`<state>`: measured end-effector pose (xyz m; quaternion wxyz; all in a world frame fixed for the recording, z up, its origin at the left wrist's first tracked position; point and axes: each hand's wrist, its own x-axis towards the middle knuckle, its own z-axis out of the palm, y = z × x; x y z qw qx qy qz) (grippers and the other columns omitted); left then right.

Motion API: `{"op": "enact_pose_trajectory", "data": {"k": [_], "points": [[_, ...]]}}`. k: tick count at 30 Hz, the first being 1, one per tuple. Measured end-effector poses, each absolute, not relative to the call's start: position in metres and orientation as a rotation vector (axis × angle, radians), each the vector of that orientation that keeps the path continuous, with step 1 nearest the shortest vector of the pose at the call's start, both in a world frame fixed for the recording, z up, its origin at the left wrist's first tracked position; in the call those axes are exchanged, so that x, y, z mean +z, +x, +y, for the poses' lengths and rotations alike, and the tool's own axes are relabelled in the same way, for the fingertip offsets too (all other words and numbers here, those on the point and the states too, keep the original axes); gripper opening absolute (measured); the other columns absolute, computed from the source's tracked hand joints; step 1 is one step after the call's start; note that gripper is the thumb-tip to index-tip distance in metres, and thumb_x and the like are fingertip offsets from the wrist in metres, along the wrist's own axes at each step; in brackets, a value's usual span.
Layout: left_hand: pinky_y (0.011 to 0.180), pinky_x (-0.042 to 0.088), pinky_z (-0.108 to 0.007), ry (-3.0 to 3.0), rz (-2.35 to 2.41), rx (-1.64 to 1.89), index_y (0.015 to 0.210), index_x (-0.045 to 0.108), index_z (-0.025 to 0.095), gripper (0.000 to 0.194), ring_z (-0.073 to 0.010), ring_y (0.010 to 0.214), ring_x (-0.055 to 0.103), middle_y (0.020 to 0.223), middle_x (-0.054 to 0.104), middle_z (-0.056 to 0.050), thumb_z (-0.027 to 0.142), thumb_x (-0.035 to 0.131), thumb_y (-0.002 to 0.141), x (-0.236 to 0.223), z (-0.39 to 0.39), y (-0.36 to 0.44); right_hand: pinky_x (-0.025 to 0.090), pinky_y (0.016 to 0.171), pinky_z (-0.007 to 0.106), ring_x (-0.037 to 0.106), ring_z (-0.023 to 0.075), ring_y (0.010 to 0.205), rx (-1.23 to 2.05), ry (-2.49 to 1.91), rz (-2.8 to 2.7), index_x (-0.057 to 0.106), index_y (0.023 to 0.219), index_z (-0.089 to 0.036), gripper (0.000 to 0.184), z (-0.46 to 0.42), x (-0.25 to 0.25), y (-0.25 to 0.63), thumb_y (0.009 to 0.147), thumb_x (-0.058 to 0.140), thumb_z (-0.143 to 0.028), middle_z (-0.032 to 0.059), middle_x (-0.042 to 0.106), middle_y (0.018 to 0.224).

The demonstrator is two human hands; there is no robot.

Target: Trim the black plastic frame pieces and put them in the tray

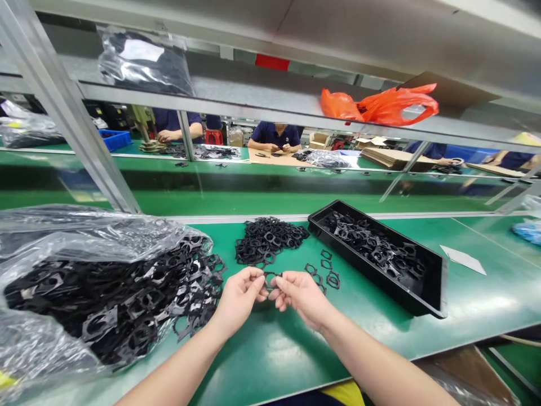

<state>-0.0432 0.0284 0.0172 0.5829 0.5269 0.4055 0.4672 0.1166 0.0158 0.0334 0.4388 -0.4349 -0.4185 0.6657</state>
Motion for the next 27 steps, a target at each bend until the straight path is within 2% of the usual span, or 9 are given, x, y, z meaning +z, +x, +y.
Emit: {"op": "enact_pose_trajectory", "data": {"k": [4, 7, 10, 13, 15, 17, 21, 24, 27], "points": [[0.054, 0.049, -0.020, 1.119, 0.968, 1.124, 0.084, 0.060, 0.013, 0.024, -0.0097, 0.058, 0.059, 0.068, 0.061, 0.001, 0.035, 0.064, 0.077, 0.017, 0.031, -0.044, 0.046, 0.048, 0.020, 0.059, 0.0092, 0.049, 1.744, -1.048, -1.016, 0.065, 0.083, -0.008, 0.039, 0.022, 0.030, 0.117, 0.071, 0.073, -0.044, 0.0064, 0.069, 0.066], [0.050, 0.046, -0.018, 1.063, 1.019, 1.122, 0.078, 0.059, 0.013, 0.026, -0.0084, 0.053, 0.058, 0.063, 0.059, 0.002, 0.039, 0.064, 0.077, 0.014, 0.029, -0.045, 0.048, 0.050, 0.023, 0.060, 0.0116, 0.052, 1.617, -1.111, -1.185, 0.065, 0.088, -0.010, 0.034, 0.027, 0.025, 0.120, 0.080, 0.064, -0.044, 0.0071, 0.069, 0.070], [0.053, 0.048, -0.019, 0.985, 1.020, 1.023, 0.079, 0.062, 0.012, 0.033, -0.0104, 0.058, 0.061, 0.067, 0.063, -0.001, 0.045, 0.062, 0.079, 0.011, 0.026, -0.044, 0.052, 0.059, 0.029, 0.062, 0.0156, 0.061, 1.058, -1.192, -1.670, 0.065, 0.096, -0.014, 0.026, 0.027, 0.019, 0.123, 0.091, 0.049, -0.034, 0.0084, 0.069, 0.076], [0.062, 0.051, -0.021, 0.878, 0.971, 0.936, 0.081, 0.065, 0.012, 0.035, -0.0125, 0.069, 0.063, 0.073, 0.065, -0.003, 0.047, 0.061, 0.080, 0.011, 0.022, -0.041, 0.052, 0.068, 0.035, 0.061, 0.0210, 0.075, 0.367, -1.085, -2.173, 0.063, 0.108, -0.012, 0.028, 0.018, 0.015, 0.121, 0.093, 0.040, -0.018, 0.0124, 0.068, 0.086], [0.063, 0.052, -0.021, 0.826, 0.964, 0.927, 0.080, 0.066, 0.013, 0.032, -0.0123, 0.071, 0.061, 0.074, 0.065, -0.002, 0.045, 0.062, 0.079, 0.010, 0.022, -0.041, 0.052, 0.069, 0.036, 0.060, 0.0228, 0.079, 0.149, -1.045, -2.359, 0.059, 0.116, -0.011, 0.031, 0.012, 0.014, 0.120, 0.092, 0.040, -0.015, 0.0141, 0.066, 0.092], [0.064, 0.053, -0.021, 0.787, 0.984, 0.930, 0.083, 0.067, 0.014, 0.029, -0.0127, 0.073, 0.061, 0.077, 0.066, -0.002, 0.043, 0.065, 0.078, 0.008, 0.023, -0.042, 0.052, 0.071, 0.035, 0.059, 0.0221, 0.082, 0.118, -1.049, -2.430, 0.055, 0.121, -0.012, 0.032, 0.009, 0.016, 0.124, 0.092, 0.044, -0.018, 0.0133, 0.066, 0.098], [0.068, 0.054, -0.023, 0.762, 1.038, 0.899, 0.090, 0.067, 0.014, 0.034, -0.0154, 0.078, 0.065, 0.080, 0.068, -0.003, 0.044, 0.068, 0.075, 0.004, 0.024, -0.043, 0.049, 0.076, 0.033, 0.059, 0.0204, 0.084, 0.113, -1.229, -2.250, 0.060, 0.107, -0.015, 0.021, 0.026, 0.021, 0.159, 0.092, 0.049, -0.024, 0.0095, 0.067, 0.093], [0.064, 0.053, -0.024, 0.775, 1.064, 0.829, 0.098, 0.064, 0.014, 0.042, -0.0167, 0.073, 0.068, 0.078, 0.068, -0.003, 0.047, 0.069, 0.072, 0.003, 0.023, -0.041, 0.046, 0.069, 0.031, 0.059, 0.0196, 0.074, 0.105, -1.739, -2.072, 0.064, 0.084, -0.018, 0.015, 0.051, 0.023, 0.194, 0.087, 0.057, -0.031, 0.0058, 0.065, 0.080], [0.056, 0.051, -0.021, 0.789, 1.085, 0.774, 0.102, 0.061, 0.014, 0.049, -0.0166, 0.066, 0.070, 0.079, 0.069, -0.004, 0.052, 0.067, 0.071, 0.002, 0.022, -0.038, 0.042, 0.060, 0.028, 0.059, 0.0192, 0.071, 0.230, -2.077, -2.105, 0.062, 0.078, -0.019, 0.020, 0.069, 0.021, 0.215, 0.078, 0.067, -0.038, 0.0037, 0.063, 0.078]]}}
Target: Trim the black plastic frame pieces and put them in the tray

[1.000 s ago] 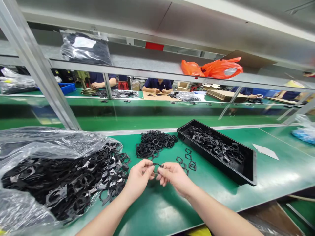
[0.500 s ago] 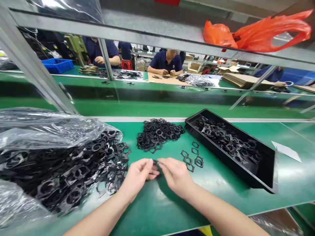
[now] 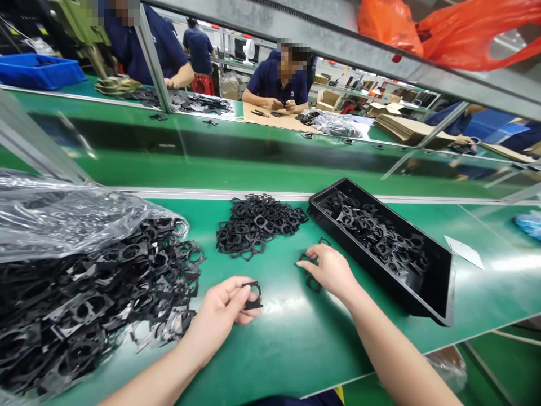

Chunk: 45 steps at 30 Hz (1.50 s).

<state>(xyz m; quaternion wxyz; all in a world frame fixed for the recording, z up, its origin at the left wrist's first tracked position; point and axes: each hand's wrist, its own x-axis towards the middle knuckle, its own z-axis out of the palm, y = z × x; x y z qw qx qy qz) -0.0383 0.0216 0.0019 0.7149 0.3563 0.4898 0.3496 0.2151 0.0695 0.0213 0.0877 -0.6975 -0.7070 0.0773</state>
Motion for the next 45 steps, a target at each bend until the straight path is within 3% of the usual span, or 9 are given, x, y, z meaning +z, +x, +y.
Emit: {"op": "enact_pose_trajectory", "data": {"k": [8, 12, 16, 22, 26, 31, 34, 40, 45], "points": [[0.051, 0.049, -0.020, 0.834, 1.094, 0.766, 0.098, 0.060, 0.014, 0.053, -0.0163, 0.060, 0.070, 0.077, 0.069, -0.004, 0.057, 0.066, 0.068, 0.002, 0.020, -0.037, 0.038, 0.058, 0.024, 0.059, 0.0152, 0.066, 0.325, -2.101, -2.266, 0.060, 0.071, -0.019, 0.012, 0.077, 0.023, 0.217, 0.080, 0.063, -0.026, 0.0021, 0.062, 0.077], [0.055, 0.050, -0.021, 0.854, 1.104, 0.767, 0.099, 0.059, 0.014, 0.051, -0.0172, 0.064, 0.071, 0.080, 0.070, -0.005, 0.055, 0.065, 0.070, 0.004, 0.019, -0.039, 0.040, 0.062, 0.023, 0.060, 0.0156, 0.070, 0.288, -2.074, -2.351, 0.063, 0.080, -0.016, 0.007, 0.073, 0.026, 0.215, 0.083, 0.059, -0.021, 0.0051, 0.062, 0.084], [0.057, 0.051, -0.023, 0.867, 1.106, 0.748, 0.099, 0.059, 0.014, 0.048, -0.0186, 0.066, 0.071, 0.081, 0.071, -0.006, 0.053, 0.065, 0.071, 0.004, 0.019, -0.039, 0.040, 0.062, 0.026, 0.059, 0.0180, 0.070, 0.102, -2.020, -2.519, 0.063, 0.076, -0.013, 0.018, 0.070, 0.026, 0.208, 0.086, 0.048, -0.013, 0.0086, 0.060, 0.082], [0.066, 0.054, -0.026, 0.880, 1.081, 0.830, 0.104, 0.059, 0.015, 0.044, -0.0223, 0.088, 0.068, 0.089, 0.071, -0.008, 0.048, 0.063, 0.075, 0.002, 0.019, -0.037, 0.040, 0.064, 0.026, 0.057, 0.0172, 0.072, 0.085, -1.938, -2.473, 0.059, 0.073, -0.015, 0.017, 0.075, 0.023, 0.204, 0.084, 0.047, -0.012, 0.0066, 0.059, 0.082], [0.071, 0.054, -0.028, 0.886, 1.069, 0.848, 0.102, 0.062, 0.015, 0.039, -0.0237, 0.099, 0.064, 0.091, 0.071, -0.009, 0.044, 0.063, 0.076, 0.001, 0.021, -0.037, 0.041, 0.063, 0.026, 0.052, 0.0133, 0.063, 0.454, -1.667, -2.267, 0.057, 0.070, -0.016, 0.012, 0.075, 0.024, 0.194, 0.080, 0.051, -0.014, 0.0039, 0.061, 0.080], [0.071, 0.054, -0.029, 0.894, 1.027, 0.851, 0.095, 0.066, 0.015, 0.035, -0.0210, 0.087, 0.065, 0.091, 0.071, -0.009, 0.043, 0.065, 0.075, 0.003, 0.020, -0.035, 0.039, 0.049, 0.022, 0.050, 0.0099, 0.054, 1.423, -1.354, -1.702, 0.057, 0.069, -0.015, 0.020, 0.067, 0.022, 0.169, 0.078, 0.062, -0.032, 0.0038, 0.062, 0.072], [0.071, 0.053, -0.028, 0.849, 0.941, 0.875, 0.092, 0.067, 0.016, 0.031, -0.0203, 0.088, 0.065, 0.101, 0.069, -0.009, 0.041, 0.067, 0.074, 0.004, 0.017, -0.032, 0.039, 0.046, 0.020, 0.050, 0.0081, 0.050, 1.802, -1.172, -1.414, 0.058, 0.069, -0.014, 0.027, 0.063, 0.014, 0.156, 0.074, 0.070, -0.037, 0.0028, 0.062, 0.068], [0.070, 0.053, -0.028, 0.840, 0.931, 0.875, 0.085, 0.067, 0.015, 0.022, -0.0188, 0.079, 0.066, 0.079, 0.071, -0.007, 0.034, 0.066, 0.076, -0.001, 0.021, -0.030, 0.046, 0.054, 0.022, 0.055, 0.0083, 0.053, 1.890, -1.038, -1.255, 0.061, 0.074, -0.013, 0.024, 0.058, 0.001, 0.146, 0.075, 0.072, -0.035, 0.0012, 0.062, 0.068], [0.072, 0.054, -0.028, 1.032, 0.951, 0.886, 0.085, 0.069, 0.017, 0.017, -0.0185, 0.083, 0.066, 0.093, 0.067, -0.006, 0.025, 0.055, 0.084, -0.006, 0.016, -0.030, 0.045, 0.051, 0.020, 0.053, 0.0074, 0.051, 1.879, -1.121, -1.209, 0.062, 0.080, -0.014, 0.030, 0.057, 0.001, 0.145, 0.064, 0.081, -0.032, -0.0029, 0.058, 0.064]]}}
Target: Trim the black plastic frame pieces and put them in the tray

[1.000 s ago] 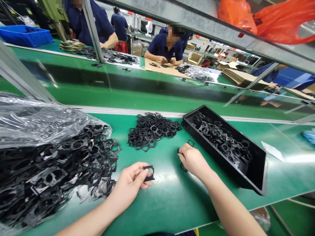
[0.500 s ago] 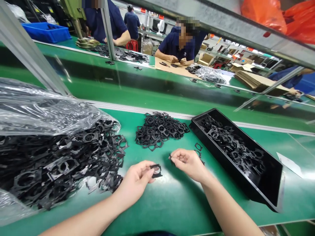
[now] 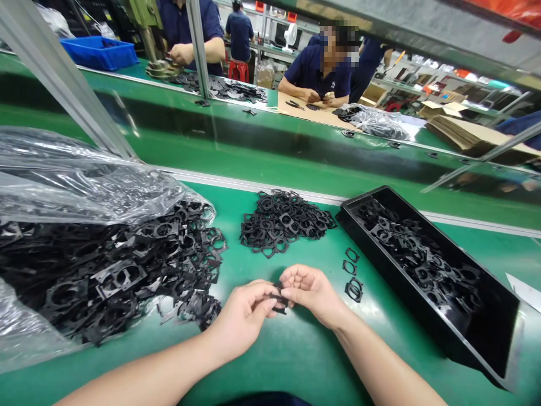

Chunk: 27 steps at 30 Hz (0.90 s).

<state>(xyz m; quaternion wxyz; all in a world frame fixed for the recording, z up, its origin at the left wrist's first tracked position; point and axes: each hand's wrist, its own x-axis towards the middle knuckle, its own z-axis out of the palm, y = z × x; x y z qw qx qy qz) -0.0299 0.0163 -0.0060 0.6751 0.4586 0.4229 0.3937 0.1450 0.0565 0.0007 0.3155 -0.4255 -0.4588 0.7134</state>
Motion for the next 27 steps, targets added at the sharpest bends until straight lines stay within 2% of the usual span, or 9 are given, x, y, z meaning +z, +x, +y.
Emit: {"op": "enact_pose_trajectory", "data": {"k": [3, 6, 9, 12, 18, 27], "points": [[0.073, 0.055, -0.028, 1.030, 0.985, 0.897, 0.091, 0.068, 0.018, 0.018, -0.0190, 0.086, 0.066, 0.100, 0.067, -0.006, 0.026, 0.054, 0.084, -0.005, 0.016, -0.032, 0.044, 0.050, 0.019, 0.052, 0.0070, 0.049, 1.759, -1.223, -1.245, 0.062, 0.073, -0.014, 0.028, 0.057, 0.006, 0.149, 0.065, 0.080, -0.034, -0.0030, 0.057, 0.060], [0.068, 0.055, -0.028, 0.913, 1.045, 0.861, 0.094, 0.065, 0.016, 0.022, -0.0204, 0.086, 0.066, 0.093, 0.070, -0.007, 0.032, 0.057, 0.082, -0.001, 0.021, -0.035, 0.047, 0.052, 0.021, 0.055, 0.0088, 0.050, 1.582, -1.274, -1.250, 0.062, 0.072, -0.014, 0.026, 0.054, 0.014, 0.153, 0.068, 0.077, -0.035, -0.0020, 0.059, 0.058], [0.066, 0.055, -0.027, 0.860, 1.057, 0.859, 0.095, 0.063, 0.016, 0.025, -0.0210, 0.086, 0.067, 0.089, 0.071, -0.007, 0.037, 0.059, 0.081, 0.003, 0.024, -0.035, 0.049, 0.052, 0.024, 0.058, 0.0117, 0.050, 1.595, -1.251, -1.317, 0.061, 0.073, -0.015, 0.025, 0.044, 0.019, 0.150, 0.071, 0.074, -0.037, 0.0003, 0.061, 0.057], [0.073, 0.054, -0.028, 0.924, 1.059, 0.917, 0.102, 0.063, 0.017, 0.027, -0.0203, 0.088, 0.066, 0.091, 0.073, -0.007, 0.034, 0.058, 0.083, 0.003, 0.023, -0.035, 0.048, 0.053, 0.024, 0.057, 0.0124, 0.052, 1.535, -1.243, -1.464, 0.060, 0.072, -0.016, 0.021, 0.034, 0.017, 0.143, 0.076, 0.069, -0.034, 0.0007, 0.061, 0.058], [0.082, 0.053, -0.030, 1.161, 1.040, 0.922, 0.117, 0.059, 0.023, 0.032, -0.0209, 0.094, 0.065, 0.109, 0.069, -0.005, 0.030, 0.047, 0.089, -0.002, 0.013, -0.036, 0.046, 0.056, 0.024, 0.054, 0.0128, 0.058, 1.173, -1.255, -1.694, 0.060, 0.073, -0.017, 0.015, 0.031, 0.010, 0.137, 0.083, 0.061, -0.028, 0.0007, 0.058, 0.063], [0.083, 0.053, -0.030, 1.180, 1.084, 0.932, 0.109, 0.063, 0.022, 0.028, -0.0215, 0.086, 0.067, 0.092, 0.072, -0.005, 0.030, 0.056, 0.083, 0.004, 0.008, -0.035, 0.043, 0.055, 0.024, 0.051, 0.0126, 0.057, 1.000, -1.265, -1.783, 0.058, 0.072, -0.018, 0.013, 0.030, 0.010, 0.137, 0.084, 0.057, -0.023, 0.0003, 0.057, 0.063]]}}
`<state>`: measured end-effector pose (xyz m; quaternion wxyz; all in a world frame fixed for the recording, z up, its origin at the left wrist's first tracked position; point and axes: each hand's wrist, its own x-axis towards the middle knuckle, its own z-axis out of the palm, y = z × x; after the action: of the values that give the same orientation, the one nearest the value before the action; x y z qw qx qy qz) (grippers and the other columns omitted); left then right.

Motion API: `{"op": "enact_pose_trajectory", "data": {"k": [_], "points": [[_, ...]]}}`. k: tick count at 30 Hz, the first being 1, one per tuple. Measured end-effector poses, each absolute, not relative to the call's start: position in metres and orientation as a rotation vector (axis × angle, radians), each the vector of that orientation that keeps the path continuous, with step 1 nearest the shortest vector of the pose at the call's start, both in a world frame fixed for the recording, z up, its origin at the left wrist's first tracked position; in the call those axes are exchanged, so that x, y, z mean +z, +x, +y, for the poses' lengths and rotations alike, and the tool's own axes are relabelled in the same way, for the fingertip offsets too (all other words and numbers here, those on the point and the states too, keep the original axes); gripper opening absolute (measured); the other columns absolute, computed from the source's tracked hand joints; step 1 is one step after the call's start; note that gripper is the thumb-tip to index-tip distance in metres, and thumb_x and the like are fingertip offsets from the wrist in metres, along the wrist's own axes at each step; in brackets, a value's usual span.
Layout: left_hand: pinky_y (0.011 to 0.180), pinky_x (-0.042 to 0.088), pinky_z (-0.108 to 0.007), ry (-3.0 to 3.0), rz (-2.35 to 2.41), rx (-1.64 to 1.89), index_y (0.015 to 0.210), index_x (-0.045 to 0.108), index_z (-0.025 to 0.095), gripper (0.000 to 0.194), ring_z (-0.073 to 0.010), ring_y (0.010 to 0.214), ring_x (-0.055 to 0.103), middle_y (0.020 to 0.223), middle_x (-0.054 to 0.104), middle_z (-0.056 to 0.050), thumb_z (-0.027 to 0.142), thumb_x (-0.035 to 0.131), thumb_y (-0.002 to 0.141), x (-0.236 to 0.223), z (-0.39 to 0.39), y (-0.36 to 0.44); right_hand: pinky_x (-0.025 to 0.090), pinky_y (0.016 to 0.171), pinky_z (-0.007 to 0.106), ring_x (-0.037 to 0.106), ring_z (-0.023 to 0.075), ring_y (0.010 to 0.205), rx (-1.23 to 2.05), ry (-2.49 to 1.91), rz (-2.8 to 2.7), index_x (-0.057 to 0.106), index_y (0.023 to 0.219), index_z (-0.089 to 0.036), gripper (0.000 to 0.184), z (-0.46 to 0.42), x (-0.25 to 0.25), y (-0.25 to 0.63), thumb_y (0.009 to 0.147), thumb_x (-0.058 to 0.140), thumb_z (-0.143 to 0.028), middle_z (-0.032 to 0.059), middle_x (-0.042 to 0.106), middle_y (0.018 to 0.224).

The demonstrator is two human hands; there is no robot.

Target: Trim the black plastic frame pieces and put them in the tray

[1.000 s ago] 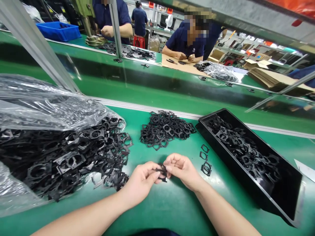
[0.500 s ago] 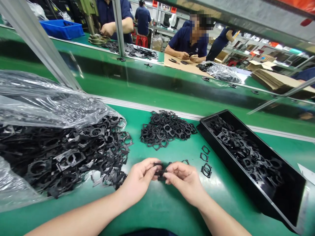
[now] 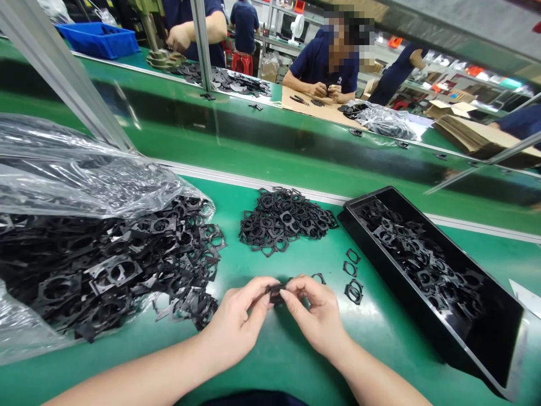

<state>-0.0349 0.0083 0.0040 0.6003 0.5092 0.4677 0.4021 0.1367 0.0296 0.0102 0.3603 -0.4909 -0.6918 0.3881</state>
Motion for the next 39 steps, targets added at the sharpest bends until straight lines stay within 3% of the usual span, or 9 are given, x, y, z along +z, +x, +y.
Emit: {"op": "enact_pose_trajectory", "data": {"k": [4, 8, 13, 18, 31, 39], "points": [[0.081, 0.053, -0.028, 1.239, 1.059, 0.945, 0.110, 0.061, 0.021, 0.028, -0.0202, 0.084, 0.068, 0.098, 0.071, -0.006, 0.028, 0.056, 0.083, 0.007, 0.008, -0.035, 0.041, 0.053, 0.024, 0.047, 0.0118, 0.055, 0.945, -1.262, -1.807, 0.054, 0.071, -0.018, 0.014, 0.028, 0.011, 0.134, 0.084, 0.057, -0.021, -0.0015, 0.052, 0.060], [0.074, 0.055, -0.027, 1.308, 1.110, 0.962, 0.106, 0.065, 0.021, 0.024, -0.0191, 0.077, 0.068, 0.089, 0.072, -0.004, 0.029, 0.052, 0.087, 0.005, 0.008, -0.035, 0.040, 0.053, 0.024, 0.047, 0.0120, 0.055, 0.916, -1.220, -1.853, 0.053, 0.071, -0.019, 0.014, 0.025, 0.012, 0.131, 0.084, 0.057, -0.019, -0.0018, 0.050, 0.060], [0.074, 0.058, -0.027, 1.311, 1.130, 0.989, 0.107, 0.066, 0.022, 0.025, -0.0185, 0.079, 0.069, 0.092, 0.071, -0.003, 0.028, 0.050, 0.089, 0.001, 0.007, -0.035, 0.043, 0.056, 0.026, 0.051, 0.0134, 0.059, 0.851, -1.136, -1.863, 0.058, 0.080, -0.019, 0.006, 0.023, 0.014, 0.133, 0.084, 0.056, -0.015, 0.0008, 0.055, 0.068], [0.077, 0.058, -0.028, 1.308, 1.120, 0.980, 0.107, 0.065, 0.022, 0.025, -0.0191, 0.082, 0.069, 0.096, 0.071, -0.004, 0.027, 0.049, 0.089, 0.000, 0.005, -0.035, 0.046, 0.058, 0.026, 0.054, 0.0138, 0.062, 0.798, -1.092, -1.863, 0.060, 0.087, -0.019, 0.012, 0.022, 0.016, 0.134, 0.083, 0.055, -0.009, 0.0030, 0.058, 0.075], [0.072, 0.058, -0.024, 1.422, 1.108, 1.009, 0.106, 0.058, 0.021, 0.019, -0.0147, 0.072, 0.067, 0.079, 0.069, -0.001, 0.022, 0.048, 0.090, 0.003, 0.002, -0.036, 0.048, 0.059, 0.029, 0.057, 0.0165, 0.066, 0.525, -0.995, -1.973, 0.059, 0.094, -0.019, 0.020, 0.020, 0.018, 0.134, 0.082, 0.055, -0.003, 0.0057, 0.060, 0.076], [0.071, 0.058, -0.024, 1.536, 1.053, 1.102, 0.107, 0.057, 0.020, 0.020, -0.0140, 0.074, 0.068, 0.085, 0.068, -0.002, 0.017, 0.047, 0.090, -0.006, 0.002, -0.038, 0.051, 0.068, 0.033, 0.058, 0.0189, 0.080, 0.630, -0.948, -1.963, 0.058, 0.101, -0.016, 0.023, 0.024, 0.015, 0.136, 0.083, 0.055, -0.003, 0.0090, 0.061, 0.087]]}}
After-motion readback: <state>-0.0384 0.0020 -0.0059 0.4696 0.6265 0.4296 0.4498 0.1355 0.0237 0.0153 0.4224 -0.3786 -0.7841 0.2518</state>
